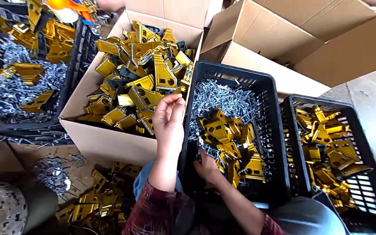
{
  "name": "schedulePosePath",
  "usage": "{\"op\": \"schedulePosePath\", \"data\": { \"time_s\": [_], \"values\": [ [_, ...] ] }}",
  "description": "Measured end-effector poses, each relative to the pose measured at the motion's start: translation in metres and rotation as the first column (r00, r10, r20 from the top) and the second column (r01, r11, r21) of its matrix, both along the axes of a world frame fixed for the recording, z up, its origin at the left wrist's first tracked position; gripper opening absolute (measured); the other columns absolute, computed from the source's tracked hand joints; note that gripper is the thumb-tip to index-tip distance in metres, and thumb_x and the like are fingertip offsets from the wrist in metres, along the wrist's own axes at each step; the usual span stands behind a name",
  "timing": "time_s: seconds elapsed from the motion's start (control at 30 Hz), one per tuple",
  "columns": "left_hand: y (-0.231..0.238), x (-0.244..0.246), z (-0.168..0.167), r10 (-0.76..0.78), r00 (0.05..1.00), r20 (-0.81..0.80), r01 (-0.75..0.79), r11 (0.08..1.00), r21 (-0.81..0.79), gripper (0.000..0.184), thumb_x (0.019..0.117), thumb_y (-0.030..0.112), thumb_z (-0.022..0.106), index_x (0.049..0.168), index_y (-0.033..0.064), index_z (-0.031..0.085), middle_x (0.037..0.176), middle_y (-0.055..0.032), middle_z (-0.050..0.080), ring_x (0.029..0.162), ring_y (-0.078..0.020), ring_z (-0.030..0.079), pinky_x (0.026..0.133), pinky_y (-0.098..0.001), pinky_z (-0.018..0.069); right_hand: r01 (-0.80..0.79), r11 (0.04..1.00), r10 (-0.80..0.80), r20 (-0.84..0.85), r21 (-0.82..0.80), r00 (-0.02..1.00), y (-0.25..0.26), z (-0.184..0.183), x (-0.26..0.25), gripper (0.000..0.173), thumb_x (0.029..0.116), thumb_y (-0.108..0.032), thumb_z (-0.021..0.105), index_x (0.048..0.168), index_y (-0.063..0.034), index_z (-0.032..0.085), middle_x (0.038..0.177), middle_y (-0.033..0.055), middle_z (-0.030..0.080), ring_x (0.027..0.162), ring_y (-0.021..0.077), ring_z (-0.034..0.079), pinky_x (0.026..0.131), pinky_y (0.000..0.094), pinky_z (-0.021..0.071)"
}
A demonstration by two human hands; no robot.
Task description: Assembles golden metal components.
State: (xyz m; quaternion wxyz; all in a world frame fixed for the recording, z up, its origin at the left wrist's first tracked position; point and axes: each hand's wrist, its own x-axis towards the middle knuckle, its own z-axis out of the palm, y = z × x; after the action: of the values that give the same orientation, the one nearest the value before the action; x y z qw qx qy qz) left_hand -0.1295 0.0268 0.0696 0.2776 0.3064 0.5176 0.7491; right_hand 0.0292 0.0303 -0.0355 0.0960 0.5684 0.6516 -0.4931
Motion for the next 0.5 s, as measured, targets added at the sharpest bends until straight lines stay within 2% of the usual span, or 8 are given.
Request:
{"op": "schedulePosePath", "data": {
  "time_s": [0.07, 0.13, 0.2, 0.27, 0.33, 0.4, 0.5],
  "values": [
    [0.001, 0.000, 0.002, -0.002, 1.000, 0.027, 0.002, 1.000, 0.013, 0.017, 0.1050, 0.015, 0.053, 0.117, 0.0123, 0.064, 0.104, 0.0052, 0.064, 0.090, -0.0019, 0.061, 0.078, -0.0177, 0.0512, 0.135, 0.985, -0.148, -0.123, -0.111, 0.981, 0.004, -0.016, 0.020, 0.064, 0.1016, -0.014, 0.048, 0.162, -0.0130, 0.029, 0.126, 0.0236, 0.065, 0.100, 0.0329, 0.071, 0.083, 0.0521, 0.0593],
    [0.002, 0.002, 0.003, -0.015, 1.000, 0.022, 0.014, 1.000, 0.012, 0.019, 0.1052, 0.016, 0.052, 0.119, 0.0115, 0.064, 0.105, 0.0046, 0.064, 0.091, -0.0023, 0.061, 0.079, -0.0187, 0.0513, 0.265, 0.938, -0.315, -0.229, -0.223, 0.921, 0.003, -0.031, 0.036, 0.057, 0.1043, -0.012, 0.044, 0.160, -0.0123, 0.034, 0.131, 0.0226, 0.062, 0.100, 0.0300, 0.070, 0.081, 0.0488, 0.0606],
    [0.003, 0.005, 0.002, -0.044, 0.999, -0.008, 0.044, 0.999, 0.024, 0.020, 0.1053, 0.016, 0.052, 0.120, 0.0096, 0.064, 0.104, 0.0030, 0.064, 0.089, -0.0030, 0.061, 0.078, -0.0196, 0.0511, 0.330, 0.912, -0.392, -0.282, -0.242, 0.876, -0.002, -0.038, 0.041, 0.057, 0.1038, -0.012, 0.048, 0.160, -0.0109, 0.034, 0.127, 0.0209, 0.064, 0.098, 0.0274, 0.070, 0.079, 0.0459, 0.0604],
    [0.004, 0.008, 0.002, -0.062, 0.997, -0.039, 0.063, 0.998, 0.027, 0.021, 0.1052, 0.016, 0.053, 0.121, 0.0082, 0.064, 0.104, 0.0014, 0.065, 0.088, -0.0037, 0.061, 0.077, -0.0199, 0.0511, 0.348, 0.929, -0.371, -0.273, -0.129, 0.888, -0.007, -0.040, 0.039, 0.063, 0.1000, -0.016, 0.062, 0.155, -0.0058, 0.035, 0.118, 0.0191, 0.069, 0.092, 0.0248, 0.072, 0.076, 0.0430, 0.0606],
    [0.004, 0.010, 0.002, -0.083, 0.995, -0.057, 0.084, 0.996, 0.025, 0.021, 0.1047, 0.015, 0.053, 0.121, 0.0079, 0.064, 0.105, 0.0003, 0.066, 0.090, -0.0049, 0.062, 0.077, -0.0209, 0.0516, 0.358, 0.932, -0.342, -0.192, 0.051, 0.920, -0.014, -0.038, 0.035, 0.058, 0.0942, -0.021, 0.073, 0.143, -0.0009, 0.048, 0.112, 0.0163, 0.073, 0.094, 0.0242, 0.073, 0.084, 0.0434, 0.0597],
    [0.003, 0.008, 0.002, -0.105, 0.992, -0.067, 0.106, 0.994, 0.008, 0.022, 0.1049, 0.017, 0.053, 0.122, 0.0083, 0.064, 0.108, 0.0005, 0.066, 0.091, -0.0052, 0.062, 0.078, -0.0217, 0.0517, 0.350, 0.920, -0.333, -0.117, 0.179, 0.936, -0.023, -0.034, 0.027, 0.050, 0.0925, -0.024, 0.075, 0.133, -0.0007, 0.059, 0.113, 0.0154, 0.074, 0.102, 0.0257, 0.073, 0.093, 0.0458, 0.0574],
    [0.002, 0.003, 0.002, -0.169, 0.985, -0.027, 0.169, 0.986, -0.009, 0.023, 0.1048, 0.019, 0.054, 0.125, 0.0105, 0.063, 0.110, 0.0045, 0.066, 0.095, -0.0048, 0.064, 0.084, -0.0252, 0.0547, 0.299, 0.923, -0.297, -0.044, 0.241, 0.954, -0.028, -0.025, 0.020, 0.042, 0.0950, -0.025, 0.071, 0.128, -0.0008, 0.064, 0.118, 0.0171, 0.072, 0.111, 0.0293, 0.070, 0.100, 0.0488, 0.0535]
  ]
}}
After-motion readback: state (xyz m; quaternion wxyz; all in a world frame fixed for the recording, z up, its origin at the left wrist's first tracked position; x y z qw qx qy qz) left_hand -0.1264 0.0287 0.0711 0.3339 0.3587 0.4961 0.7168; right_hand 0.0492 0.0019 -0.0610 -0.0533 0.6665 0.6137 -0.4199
